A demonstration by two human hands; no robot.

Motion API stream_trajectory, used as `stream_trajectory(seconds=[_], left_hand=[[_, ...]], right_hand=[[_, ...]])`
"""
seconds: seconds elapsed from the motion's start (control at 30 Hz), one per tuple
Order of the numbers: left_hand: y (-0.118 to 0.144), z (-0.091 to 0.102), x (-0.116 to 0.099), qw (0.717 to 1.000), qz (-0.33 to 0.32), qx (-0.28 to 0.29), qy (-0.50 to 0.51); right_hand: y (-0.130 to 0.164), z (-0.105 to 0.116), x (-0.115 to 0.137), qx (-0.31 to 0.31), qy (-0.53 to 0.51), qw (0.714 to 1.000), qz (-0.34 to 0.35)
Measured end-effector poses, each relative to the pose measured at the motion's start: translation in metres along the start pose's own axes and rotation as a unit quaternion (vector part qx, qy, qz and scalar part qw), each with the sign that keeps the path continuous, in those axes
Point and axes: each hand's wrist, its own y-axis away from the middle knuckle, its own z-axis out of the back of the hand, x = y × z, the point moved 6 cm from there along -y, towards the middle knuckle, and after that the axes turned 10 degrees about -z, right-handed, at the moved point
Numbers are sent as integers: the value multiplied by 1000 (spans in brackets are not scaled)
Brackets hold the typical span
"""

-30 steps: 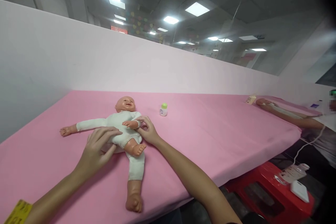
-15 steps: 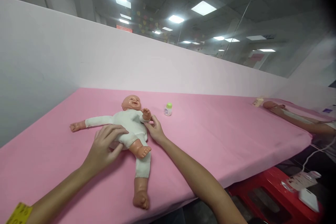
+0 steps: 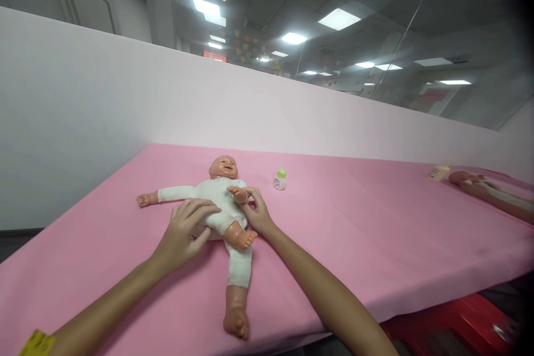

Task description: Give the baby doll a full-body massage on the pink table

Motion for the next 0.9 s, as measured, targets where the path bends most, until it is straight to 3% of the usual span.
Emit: stream_trajectory(seconds=[0.17, 0.27, 0.43, 0.63, 0.9], left_hand=[[-3, 6, -11, 999, 2, 19, 25], [-4, 7, -14, 999, 2, 25, 34], [-3, 7, -12, 1000, 8, 13, 27], [1, 3, 1, 1000, 25, -11, -6], [0, 6, -1, 1000, 29, -1, -11]], right_hand=[[-4, 3, -10, -7, -107, 993, -55], [-6, 6, -13, -24, -119, 991, -56], [-1, 4, -7, -22, -88, 995, -53], [8, 0, 7, 13, 27, 999, 38], [5, 0, 7, -1, 38, 999, 32]])
